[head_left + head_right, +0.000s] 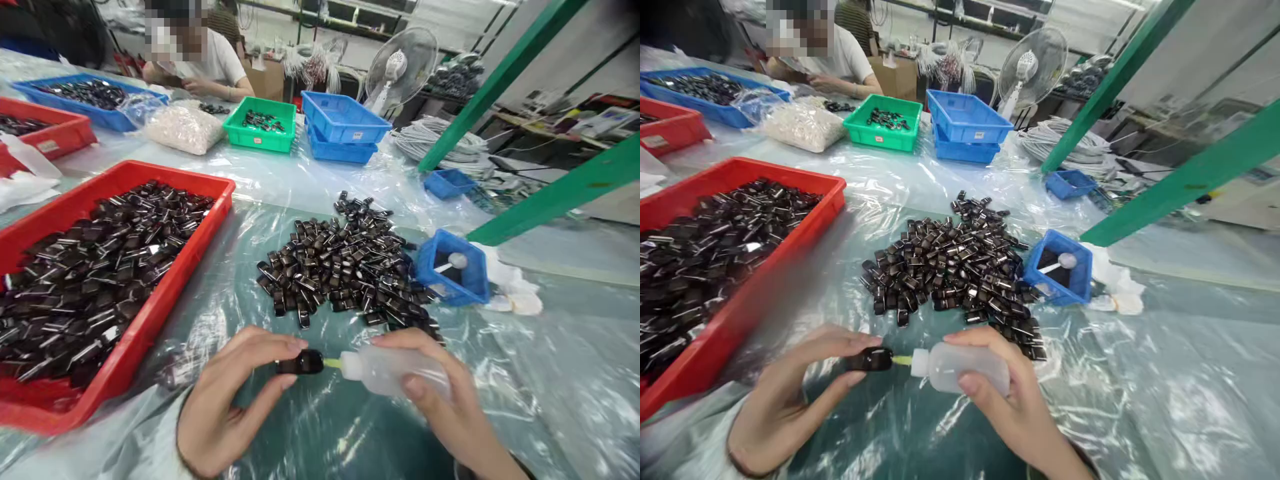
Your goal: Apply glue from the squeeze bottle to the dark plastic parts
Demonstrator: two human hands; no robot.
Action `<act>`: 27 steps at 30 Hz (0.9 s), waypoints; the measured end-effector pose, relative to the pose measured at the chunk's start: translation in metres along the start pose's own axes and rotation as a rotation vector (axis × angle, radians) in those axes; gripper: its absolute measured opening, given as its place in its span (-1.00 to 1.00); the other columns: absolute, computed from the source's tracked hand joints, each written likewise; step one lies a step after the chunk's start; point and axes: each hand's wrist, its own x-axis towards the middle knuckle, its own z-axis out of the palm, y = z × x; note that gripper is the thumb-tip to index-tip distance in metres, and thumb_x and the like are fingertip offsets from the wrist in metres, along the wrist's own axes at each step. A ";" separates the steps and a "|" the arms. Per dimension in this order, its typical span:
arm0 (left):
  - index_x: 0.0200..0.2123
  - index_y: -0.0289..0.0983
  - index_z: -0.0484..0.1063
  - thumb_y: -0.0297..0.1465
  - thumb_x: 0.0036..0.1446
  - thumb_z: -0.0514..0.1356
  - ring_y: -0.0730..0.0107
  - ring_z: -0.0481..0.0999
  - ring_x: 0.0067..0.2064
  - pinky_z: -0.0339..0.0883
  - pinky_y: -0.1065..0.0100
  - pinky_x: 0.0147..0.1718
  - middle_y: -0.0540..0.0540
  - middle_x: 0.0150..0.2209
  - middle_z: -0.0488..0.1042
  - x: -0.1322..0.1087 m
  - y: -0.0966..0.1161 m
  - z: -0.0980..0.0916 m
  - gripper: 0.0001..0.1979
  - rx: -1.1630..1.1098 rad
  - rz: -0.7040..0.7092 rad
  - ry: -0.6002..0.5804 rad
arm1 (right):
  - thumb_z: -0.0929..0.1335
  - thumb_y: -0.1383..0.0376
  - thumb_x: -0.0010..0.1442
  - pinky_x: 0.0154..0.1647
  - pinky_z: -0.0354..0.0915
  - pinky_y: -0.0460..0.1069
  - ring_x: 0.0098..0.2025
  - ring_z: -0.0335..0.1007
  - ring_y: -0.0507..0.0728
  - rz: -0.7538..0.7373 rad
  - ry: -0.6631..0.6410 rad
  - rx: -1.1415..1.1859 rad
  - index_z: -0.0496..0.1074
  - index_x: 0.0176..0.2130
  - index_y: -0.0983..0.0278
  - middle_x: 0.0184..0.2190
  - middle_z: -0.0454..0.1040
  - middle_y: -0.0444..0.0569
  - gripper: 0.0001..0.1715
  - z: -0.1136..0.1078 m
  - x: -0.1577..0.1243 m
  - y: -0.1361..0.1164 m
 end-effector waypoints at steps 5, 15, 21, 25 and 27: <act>-0.05 -0.22 0.31 -0.61 0.18 0.12 0.45 0.47 -0.09 0.30 0.44 -0.10 -0.05 -0.12 0.53 0.002 -0.001 0.001 -0.70 0.007 -0.032 -0.015 | 0.28 0.04 0.25 -0.55 0.31 -0.22 -0.46 0.45 0.00 0.042 -0.030 0.092 0.43 -0.13 0.03 -0.35 0.50 -0.14 -0.74 0.001 -0.003 0.008; -0.03 -0.19 0.30 -0.61 0.18 0.12 0.45 0.46 -0.08 0.29 0.44 -0.08 -0.04 -0.11 0.52 0.000 -0.001 0.000 -0.68 0.026 -0.046 -0.028 | 0.28 0.02 0.23 -0.53 0.31 -0.19 -0.45 0.46 0.02 0.060 -0.070 0.077 0.44 -0.14 0.04 -0.35 0.53 -0.13 -0.73 -0.003 0.001 0.003; -0.01 -0.18 0.30 -0.58 0.19 0.12 0.40 0.48 -0.08 0.33 0.41 -0.10 -0.06 -0.12 0.51 -0.001 -0.003 -0.001 -0.68 0.088 -0.048 -0.047 | 0.27 -0.01 0.23 -0.54 0.28 -0.17 -0.47 0.43 0.03 0.071 -0.055 0.064 0.43 -0.14 0.01 -0.37 0.52 -0.14 -0.71 0.000 0.001 0.004; 0.03 -0.12 0.31 -0.51 0.23 0.08 0.36 0.46 -0.04 0.32 0.39 -0.08 -0.03 -0.09 0.48 -0.003 -0.006 0.000 -0.68 0.201 -0.155 -0.002 | 0.29 -0.02 0.21 -0.50 0.31 -0.16 -0.42 0.44 0.04 0.161 -0.064 0.143 0.45 -0.16 0.03 -0.33 0.52 -0.14 -0.70 -0.005 0.005 0.006; 0.05 -0.09 0.31 -0.47 0.26 0.04 0.32 0.40 0.04 0.29 0.37 -0.04 -0.04 -0.01 0.43 -0.002 -0.009 -0.001 -0.68 0.249 -0.223 0.074 | 0.27 0.00 0.24 -0.48 0.32 -0.15 -0.43 0.42 0.03 0.235 -0.046 0.172 0.45 -0.15 0.05 -0.33 0.52 -0.13 -0.71 -0.007 0.008 0.008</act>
